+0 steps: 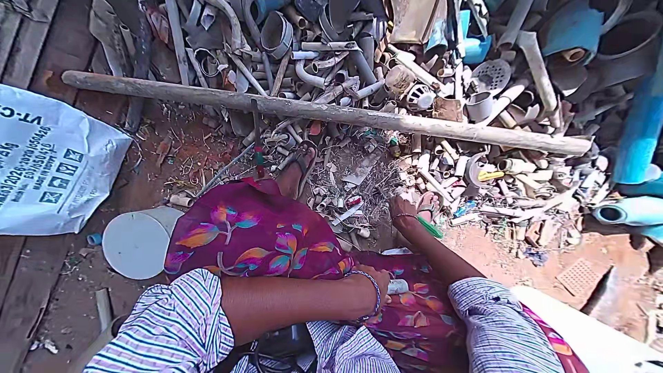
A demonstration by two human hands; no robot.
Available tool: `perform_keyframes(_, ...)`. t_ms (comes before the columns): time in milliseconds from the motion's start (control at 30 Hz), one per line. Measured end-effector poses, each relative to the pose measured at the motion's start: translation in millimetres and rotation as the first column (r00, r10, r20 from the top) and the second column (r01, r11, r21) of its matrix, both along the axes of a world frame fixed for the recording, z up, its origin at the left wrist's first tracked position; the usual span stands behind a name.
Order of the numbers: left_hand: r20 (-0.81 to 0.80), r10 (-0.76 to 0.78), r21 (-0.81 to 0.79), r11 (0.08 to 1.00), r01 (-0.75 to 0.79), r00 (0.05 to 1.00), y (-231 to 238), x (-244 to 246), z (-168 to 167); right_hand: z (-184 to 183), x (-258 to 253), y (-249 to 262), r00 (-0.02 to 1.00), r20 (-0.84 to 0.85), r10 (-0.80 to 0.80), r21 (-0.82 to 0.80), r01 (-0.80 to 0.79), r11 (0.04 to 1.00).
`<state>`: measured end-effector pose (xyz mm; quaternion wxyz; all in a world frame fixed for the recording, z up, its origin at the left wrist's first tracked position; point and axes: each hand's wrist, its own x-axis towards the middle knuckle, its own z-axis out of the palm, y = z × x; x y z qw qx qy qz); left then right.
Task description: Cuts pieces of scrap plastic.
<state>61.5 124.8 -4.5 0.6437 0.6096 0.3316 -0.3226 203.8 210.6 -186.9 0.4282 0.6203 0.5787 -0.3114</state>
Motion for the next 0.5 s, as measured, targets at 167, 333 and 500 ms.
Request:
perform_keyframes(167,-0.019,-0.021,0.003,1.0,0.021,1.0,-3.7,4.1,-2.5,26.9,-20.1,-32.2,0.969,-0.127,0.212,-0.11,-0.226,0.968)
perform_keyframes(333,-0.019,-0.023,0.029,0.999,0.024,1.0,-6.6,5.8,-4.7,-4.6,21.1,19.9,0.986,0.143,-0.085,0.126,0.067,0.99)
perform_keyframes(500,-0.012,-0.028,0.025,0.999,0.028,1.0,-4.7,5.3,-4.8,-19.7,24.8,15.0,0.973,0.209,-0.099,0.064,0.088,0.994)
